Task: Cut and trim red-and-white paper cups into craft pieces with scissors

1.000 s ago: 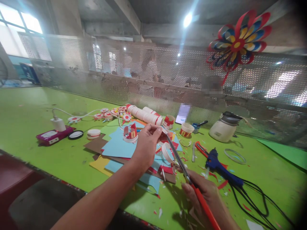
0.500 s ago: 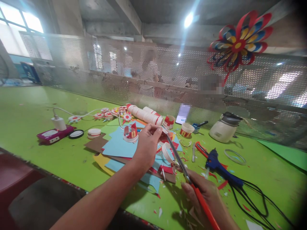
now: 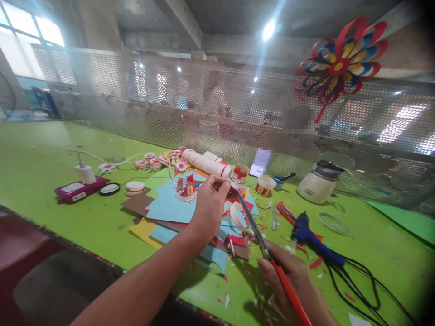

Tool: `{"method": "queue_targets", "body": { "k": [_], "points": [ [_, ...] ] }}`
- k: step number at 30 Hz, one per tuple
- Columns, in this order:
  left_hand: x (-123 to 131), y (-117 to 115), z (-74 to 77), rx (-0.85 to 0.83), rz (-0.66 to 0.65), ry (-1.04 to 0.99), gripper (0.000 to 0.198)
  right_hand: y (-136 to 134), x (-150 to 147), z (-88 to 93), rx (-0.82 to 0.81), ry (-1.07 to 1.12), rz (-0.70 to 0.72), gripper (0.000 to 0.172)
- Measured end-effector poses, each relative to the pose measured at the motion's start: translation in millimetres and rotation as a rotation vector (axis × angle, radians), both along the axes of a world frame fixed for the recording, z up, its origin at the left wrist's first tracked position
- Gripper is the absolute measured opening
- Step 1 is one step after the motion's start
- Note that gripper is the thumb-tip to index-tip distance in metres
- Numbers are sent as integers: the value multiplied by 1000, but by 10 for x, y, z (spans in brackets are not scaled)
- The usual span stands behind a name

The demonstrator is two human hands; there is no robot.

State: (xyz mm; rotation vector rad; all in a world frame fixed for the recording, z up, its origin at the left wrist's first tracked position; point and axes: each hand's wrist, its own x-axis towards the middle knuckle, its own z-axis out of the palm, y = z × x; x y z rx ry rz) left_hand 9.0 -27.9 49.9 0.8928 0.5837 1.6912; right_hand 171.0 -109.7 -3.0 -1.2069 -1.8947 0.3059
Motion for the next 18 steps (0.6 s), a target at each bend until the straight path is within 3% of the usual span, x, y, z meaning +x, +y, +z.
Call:
{"method": "queue_targets", "body": {
  "k": [18],
  "points": [
    [6, 12, -18, -2, 19, 5, 12, 0, -21, -21, 21, -23, -35, 40]
  ]
}}
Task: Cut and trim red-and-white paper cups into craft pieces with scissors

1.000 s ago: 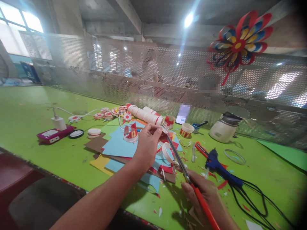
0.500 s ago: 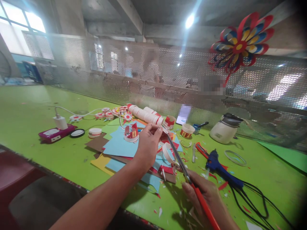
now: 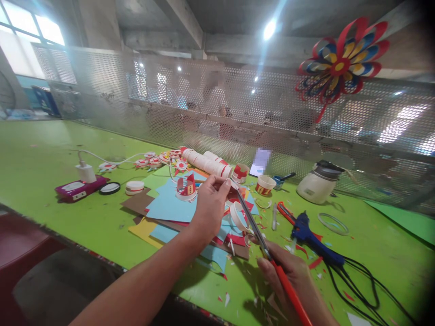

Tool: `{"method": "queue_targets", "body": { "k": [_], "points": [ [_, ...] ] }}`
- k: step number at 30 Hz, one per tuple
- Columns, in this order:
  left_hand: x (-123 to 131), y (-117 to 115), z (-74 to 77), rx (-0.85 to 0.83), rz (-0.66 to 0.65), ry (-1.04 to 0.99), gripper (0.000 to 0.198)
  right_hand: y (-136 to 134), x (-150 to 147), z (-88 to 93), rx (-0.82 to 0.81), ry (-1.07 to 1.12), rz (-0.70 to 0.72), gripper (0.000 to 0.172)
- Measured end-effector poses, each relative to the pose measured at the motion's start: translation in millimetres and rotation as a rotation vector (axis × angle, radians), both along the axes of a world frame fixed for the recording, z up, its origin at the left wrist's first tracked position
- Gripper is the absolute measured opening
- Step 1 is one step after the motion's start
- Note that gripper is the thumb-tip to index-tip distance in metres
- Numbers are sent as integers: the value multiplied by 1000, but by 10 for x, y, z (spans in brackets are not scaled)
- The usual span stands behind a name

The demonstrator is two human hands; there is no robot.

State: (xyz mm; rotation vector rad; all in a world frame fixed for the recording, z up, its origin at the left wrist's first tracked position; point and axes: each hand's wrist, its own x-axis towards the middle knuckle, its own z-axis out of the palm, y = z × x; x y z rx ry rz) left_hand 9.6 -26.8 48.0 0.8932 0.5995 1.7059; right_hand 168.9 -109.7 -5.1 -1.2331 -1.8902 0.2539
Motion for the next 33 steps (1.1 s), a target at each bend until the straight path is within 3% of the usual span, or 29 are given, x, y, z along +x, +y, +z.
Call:
{"method": "queue_targets", "body": {
  "k": [33],
  "points": [
    [30, 25, -50, -10, 55, 13, 14, -3, 89, -38, -96, -128, 31, 41]
  ]
}}
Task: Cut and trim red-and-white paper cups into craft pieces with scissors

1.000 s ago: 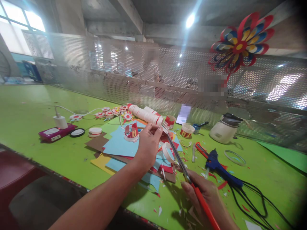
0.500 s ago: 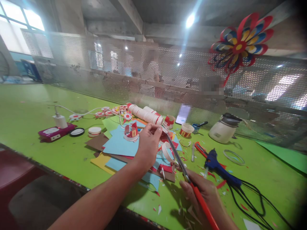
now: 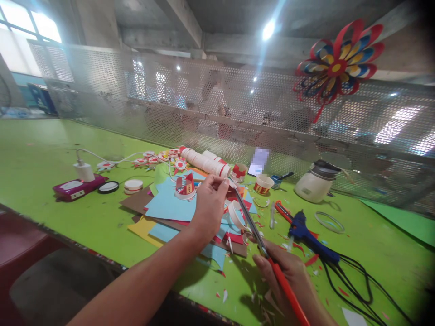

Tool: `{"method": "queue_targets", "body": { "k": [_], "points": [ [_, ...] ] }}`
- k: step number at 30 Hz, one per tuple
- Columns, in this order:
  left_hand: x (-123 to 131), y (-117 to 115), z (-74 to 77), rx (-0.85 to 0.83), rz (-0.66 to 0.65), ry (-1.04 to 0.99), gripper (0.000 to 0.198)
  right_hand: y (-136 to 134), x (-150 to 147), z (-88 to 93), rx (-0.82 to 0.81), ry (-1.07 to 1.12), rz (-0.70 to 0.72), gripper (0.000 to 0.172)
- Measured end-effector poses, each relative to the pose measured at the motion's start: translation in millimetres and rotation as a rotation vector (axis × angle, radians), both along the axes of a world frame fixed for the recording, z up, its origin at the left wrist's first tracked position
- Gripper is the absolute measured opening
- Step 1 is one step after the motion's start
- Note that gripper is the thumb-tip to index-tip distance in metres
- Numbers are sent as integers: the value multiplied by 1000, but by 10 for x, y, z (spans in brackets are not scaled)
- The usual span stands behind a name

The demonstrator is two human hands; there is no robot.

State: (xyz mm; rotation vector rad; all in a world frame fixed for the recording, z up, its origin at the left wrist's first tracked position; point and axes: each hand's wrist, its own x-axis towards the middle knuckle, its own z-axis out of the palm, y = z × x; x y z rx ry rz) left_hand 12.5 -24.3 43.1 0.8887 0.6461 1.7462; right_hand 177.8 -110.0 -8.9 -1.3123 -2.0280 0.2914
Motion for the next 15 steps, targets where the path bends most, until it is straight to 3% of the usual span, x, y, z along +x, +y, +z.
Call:
{"method": "queue_targets", "body": {
  "k": [15],
  "points": [
    [-18, 4, 25, 5, -30, -10, 14, -14, -45, 39, 2, 96, -7, 40]
  ]
}}
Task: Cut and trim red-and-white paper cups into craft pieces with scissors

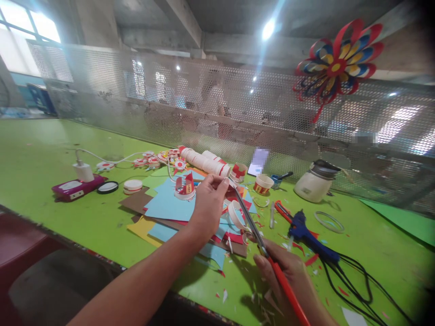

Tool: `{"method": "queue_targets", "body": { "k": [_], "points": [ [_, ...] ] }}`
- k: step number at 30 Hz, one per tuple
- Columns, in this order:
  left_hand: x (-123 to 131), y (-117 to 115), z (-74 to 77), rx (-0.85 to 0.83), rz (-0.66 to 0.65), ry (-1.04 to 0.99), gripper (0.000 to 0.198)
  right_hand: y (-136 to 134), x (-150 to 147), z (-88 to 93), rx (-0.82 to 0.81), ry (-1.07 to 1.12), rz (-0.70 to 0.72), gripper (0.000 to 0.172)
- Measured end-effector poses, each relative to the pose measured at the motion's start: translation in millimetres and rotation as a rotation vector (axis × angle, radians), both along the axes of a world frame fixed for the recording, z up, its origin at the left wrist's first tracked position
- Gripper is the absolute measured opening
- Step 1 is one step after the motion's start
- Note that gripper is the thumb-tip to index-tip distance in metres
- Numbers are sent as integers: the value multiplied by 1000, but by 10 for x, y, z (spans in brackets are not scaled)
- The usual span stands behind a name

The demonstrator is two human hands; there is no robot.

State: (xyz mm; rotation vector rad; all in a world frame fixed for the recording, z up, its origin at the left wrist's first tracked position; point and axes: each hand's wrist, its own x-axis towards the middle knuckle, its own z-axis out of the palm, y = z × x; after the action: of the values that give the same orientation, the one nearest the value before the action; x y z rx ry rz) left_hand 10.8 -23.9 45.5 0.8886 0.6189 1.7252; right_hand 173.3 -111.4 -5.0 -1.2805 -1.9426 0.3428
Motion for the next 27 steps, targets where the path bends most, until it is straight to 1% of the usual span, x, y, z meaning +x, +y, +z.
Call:
{"method": "queue_targets", "body": {
  "k": [9, 16, 21, 27],
  "points": [
    [-52, 0, 27, -6, -41, 28, 15, 7, 9, 75, -1, 1, 55, 44],
    [-119, -6, 61, 2, -91, 62, 13, -19, -2, 110, -12, 23, 54, 46],
    [-150, -7, 87, -8, -120, 71, 14, -22, 7, 90, 0, 15, 25, 50],
    [-183, 18, 89, -9, -137, 95, 14, -28, 35, 112, -22, 23, 52, 45]
  ]
}}
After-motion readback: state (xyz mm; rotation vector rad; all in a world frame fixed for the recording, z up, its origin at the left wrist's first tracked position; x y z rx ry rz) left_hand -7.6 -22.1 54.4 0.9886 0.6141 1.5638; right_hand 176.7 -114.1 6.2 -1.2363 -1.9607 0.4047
